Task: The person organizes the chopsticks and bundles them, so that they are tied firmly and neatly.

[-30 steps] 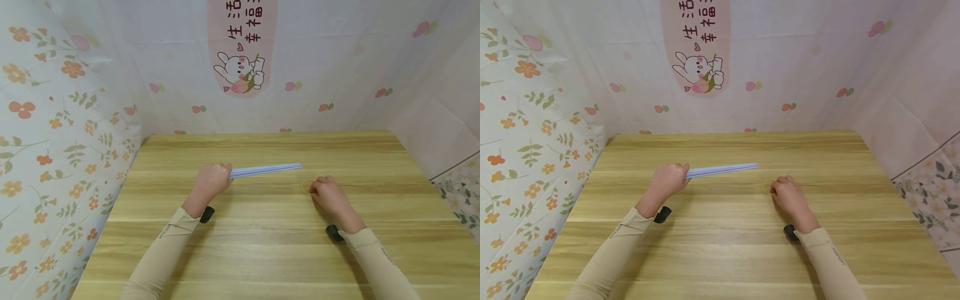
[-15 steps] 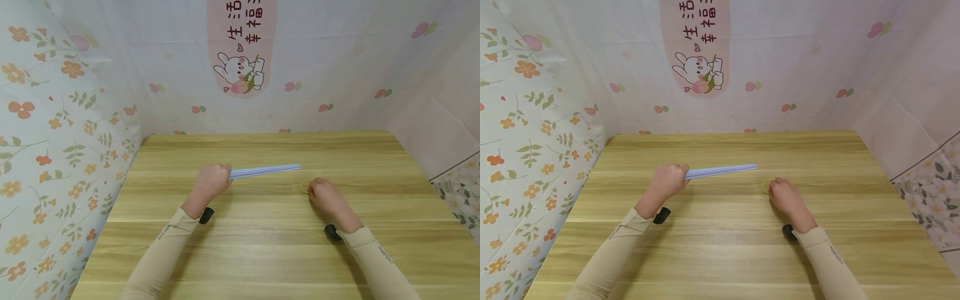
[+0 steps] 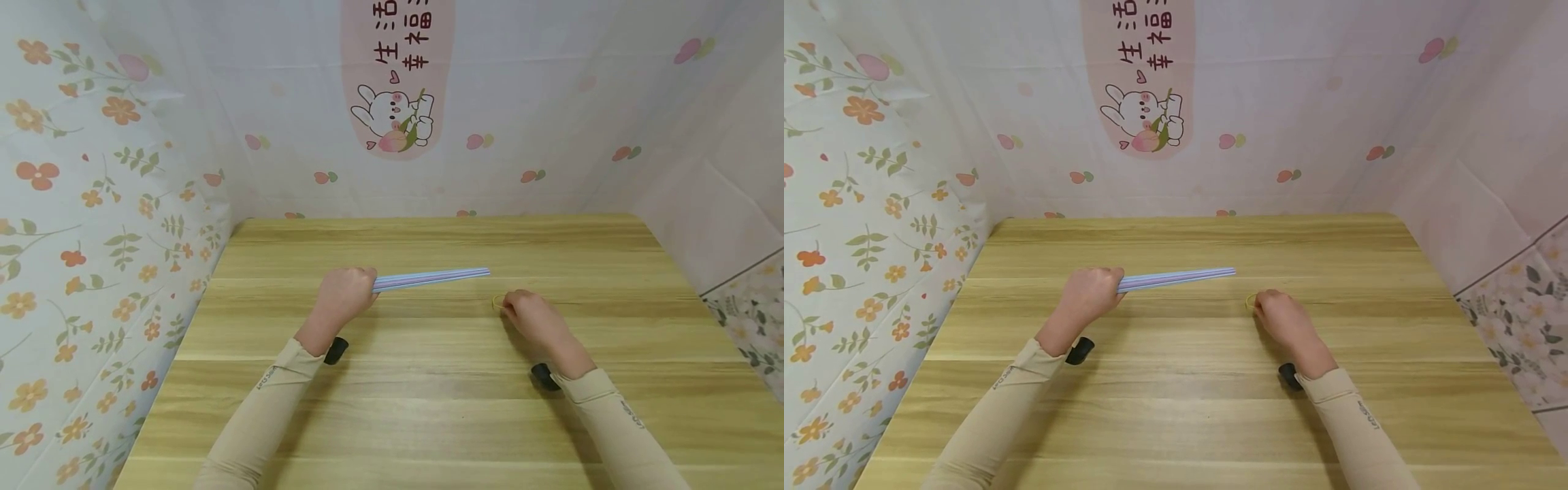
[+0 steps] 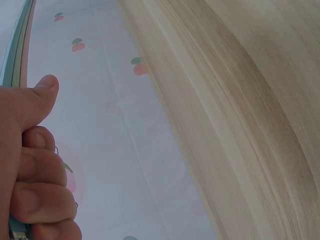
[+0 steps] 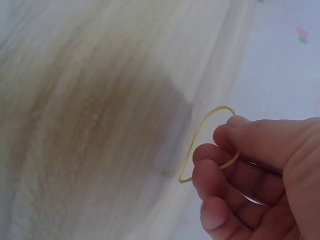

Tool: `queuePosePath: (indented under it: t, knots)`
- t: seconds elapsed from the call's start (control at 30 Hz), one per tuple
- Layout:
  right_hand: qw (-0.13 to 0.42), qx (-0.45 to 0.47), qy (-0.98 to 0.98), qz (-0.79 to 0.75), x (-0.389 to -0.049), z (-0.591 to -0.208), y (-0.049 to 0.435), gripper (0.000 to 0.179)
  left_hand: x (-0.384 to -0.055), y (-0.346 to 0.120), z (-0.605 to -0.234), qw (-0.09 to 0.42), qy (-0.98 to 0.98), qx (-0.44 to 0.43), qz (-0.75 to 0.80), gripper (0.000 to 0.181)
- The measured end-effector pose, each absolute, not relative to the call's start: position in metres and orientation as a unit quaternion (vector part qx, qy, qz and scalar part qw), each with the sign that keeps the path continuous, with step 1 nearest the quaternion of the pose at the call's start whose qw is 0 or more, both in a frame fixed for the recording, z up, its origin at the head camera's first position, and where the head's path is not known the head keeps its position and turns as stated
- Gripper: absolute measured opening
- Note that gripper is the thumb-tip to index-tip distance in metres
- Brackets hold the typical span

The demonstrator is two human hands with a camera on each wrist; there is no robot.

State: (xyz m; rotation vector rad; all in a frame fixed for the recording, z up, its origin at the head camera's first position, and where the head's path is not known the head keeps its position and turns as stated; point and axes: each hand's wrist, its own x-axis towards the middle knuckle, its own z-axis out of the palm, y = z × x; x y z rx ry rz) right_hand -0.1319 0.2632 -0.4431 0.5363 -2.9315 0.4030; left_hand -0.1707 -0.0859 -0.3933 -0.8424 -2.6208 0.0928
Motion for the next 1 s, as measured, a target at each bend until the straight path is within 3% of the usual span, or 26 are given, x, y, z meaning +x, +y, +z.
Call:
queuePosePath:
  t: [0.47,1.0]
  knots:
    - [0.098,0.106,-0.969,0.2,-0.132,-0.435,0.258,0.011,-0.17,-0.086,-0.393,0.191,-0.933,-0.302,0.04,0.029]
    - [0.122,0.088,-0.957,0.248,-0.13,-0.428,0.254,0.011,-0.169,-0.087,-0.394,0.179,-0.936,-0.301,0.039,0.031]
